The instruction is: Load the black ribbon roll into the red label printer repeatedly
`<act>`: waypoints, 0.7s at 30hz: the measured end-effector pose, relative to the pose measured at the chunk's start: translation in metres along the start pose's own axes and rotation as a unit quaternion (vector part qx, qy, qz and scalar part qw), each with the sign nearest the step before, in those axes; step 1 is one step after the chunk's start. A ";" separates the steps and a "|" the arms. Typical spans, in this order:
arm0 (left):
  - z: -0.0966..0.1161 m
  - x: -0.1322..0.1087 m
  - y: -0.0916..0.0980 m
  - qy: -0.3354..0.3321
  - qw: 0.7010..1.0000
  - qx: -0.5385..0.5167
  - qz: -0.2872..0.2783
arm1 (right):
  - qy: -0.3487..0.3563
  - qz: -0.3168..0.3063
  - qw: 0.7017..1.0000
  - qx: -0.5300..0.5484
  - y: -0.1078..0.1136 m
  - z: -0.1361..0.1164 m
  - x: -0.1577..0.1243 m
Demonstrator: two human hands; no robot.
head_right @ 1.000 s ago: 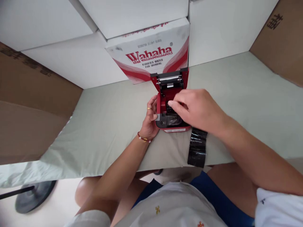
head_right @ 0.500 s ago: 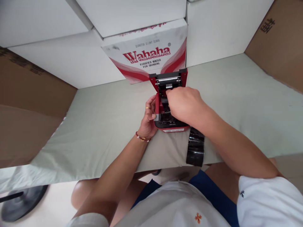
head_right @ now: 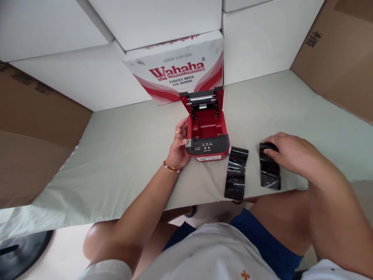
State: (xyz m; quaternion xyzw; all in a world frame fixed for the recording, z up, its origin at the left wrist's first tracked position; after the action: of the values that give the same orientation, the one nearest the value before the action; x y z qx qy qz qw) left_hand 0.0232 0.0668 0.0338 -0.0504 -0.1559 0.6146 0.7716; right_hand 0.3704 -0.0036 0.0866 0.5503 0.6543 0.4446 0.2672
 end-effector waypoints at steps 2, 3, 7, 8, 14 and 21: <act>0.000 0.001 0.001 0.002 1.000 -0.001 0.000 | 0.002 0.012 1.000 -0.010 -0.012 -0.017 0.000; -0.001 0.001 0.001 0.003 1.000 -0.001 -0.001 | -0.002 0.002 1.000 -0.013 -0.017 -0.027 0.000; -0.001 0.001 0.003 0.002 1.000 -0.004 -0.001 | -0.037 -0.054 0.995 -0.075 -0.028 -0.060 0.003; -0.001 0.001 0.003 0.003 1.000 -0.005 0.001 | -0.043 -0.060 0.993 -0.097 -0.028 -0.065 0.003; -0.002 0.001 0.003 0.006 1.000 0.004 -0.002 | 0.027 -0.029 0.982 -0.183 -0.027 -0.093 0.008; 0.000 0.001 0.004 0.008 1.000 0.009 0.009 | 0.055 -0.067 0.990 -0.113 -0.045 -0.111 0.024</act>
State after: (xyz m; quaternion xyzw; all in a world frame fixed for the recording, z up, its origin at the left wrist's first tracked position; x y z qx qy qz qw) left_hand 0.0199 0.0691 0.0325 -0.0499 -0.1441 0.6224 0.7677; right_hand 0.2495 -0.0125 0.1018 0.4461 0.6493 0.5263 0.3201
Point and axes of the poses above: each hand's wrist, its own x-axis towards the middle knuckle, its own y-axis out of the back of the hand, z = x × y, the point moved 7 cm from there along x, towards the middle knuckle, and after that the axes turned 15 degrees about x, right-handed, at the moved point
